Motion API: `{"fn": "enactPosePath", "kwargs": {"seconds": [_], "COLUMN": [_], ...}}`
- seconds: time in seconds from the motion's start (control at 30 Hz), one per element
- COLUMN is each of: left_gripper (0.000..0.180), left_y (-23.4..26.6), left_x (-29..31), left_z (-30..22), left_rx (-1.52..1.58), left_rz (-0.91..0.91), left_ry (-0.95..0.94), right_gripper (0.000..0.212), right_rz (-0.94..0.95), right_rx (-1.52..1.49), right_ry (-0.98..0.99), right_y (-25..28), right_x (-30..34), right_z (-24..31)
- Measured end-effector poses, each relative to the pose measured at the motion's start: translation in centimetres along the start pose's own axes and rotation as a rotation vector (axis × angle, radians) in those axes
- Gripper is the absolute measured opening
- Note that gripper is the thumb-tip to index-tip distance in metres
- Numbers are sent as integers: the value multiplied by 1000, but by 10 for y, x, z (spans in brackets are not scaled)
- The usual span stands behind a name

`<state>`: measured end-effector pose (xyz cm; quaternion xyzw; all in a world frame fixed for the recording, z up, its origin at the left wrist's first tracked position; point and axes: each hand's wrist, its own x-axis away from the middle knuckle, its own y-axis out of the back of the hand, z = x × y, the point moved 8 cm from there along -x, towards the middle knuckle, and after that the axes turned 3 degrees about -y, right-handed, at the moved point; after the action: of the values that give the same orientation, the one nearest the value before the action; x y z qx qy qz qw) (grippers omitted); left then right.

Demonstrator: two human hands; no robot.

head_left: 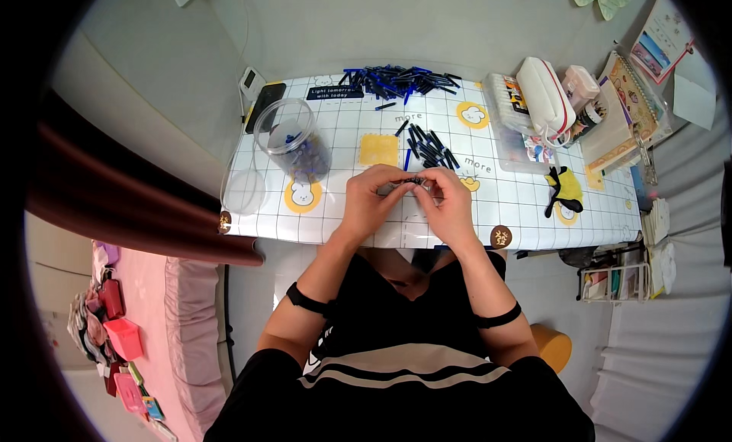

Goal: The person assembles several pens by hand, inserting ink refills into the pen barrels, attaching the pen caps, and testing each pen on a yellow notepad at a desk.

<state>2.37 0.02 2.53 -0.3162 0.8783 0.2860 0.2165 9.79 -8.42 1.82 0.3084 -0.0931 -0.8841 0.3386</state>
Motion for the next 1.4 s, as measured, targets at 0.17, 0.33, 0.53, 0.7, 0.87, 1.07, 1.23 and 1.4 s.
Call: {"fn": "enactPosePath", "kwargs": {"seconds": [0.17,0.33,0.53,0.7,0.87,1.07,1.23,1.4], "left_gripper": [15,16,15,16,17,18,18,18], "left_y": [-3,-6,-7,-6,-7,-7,-6,-7], "left_x": [2,6,7,7,7,6,5,6], "left_z": [5,14,17,15,17,14,13,14], "left_rx": [93,201,233,205,213,176,159,131], "left_rz": [9,0,-8,-3,-3,24,6,24], "left_ry": [87,147,194,194,198,198,173,176], "right_gripper": [13,15,16,14,17,24,24,22], "right_rz": [-19,-47,-32,-49,-58,1,-32,-10], "right_rx": [-65,-122,-102,-76,-66,-47,-15,-15], "right_ry": [-40,-106,-91,-81,-47,-137,-6,19], "right_y": [2,3,3,3,5,2,2,1], "right_x": [2,3,4,3,3,3,3,3], "right_z": [-1,-7,-8,-7,-2,-4,0,5]}}
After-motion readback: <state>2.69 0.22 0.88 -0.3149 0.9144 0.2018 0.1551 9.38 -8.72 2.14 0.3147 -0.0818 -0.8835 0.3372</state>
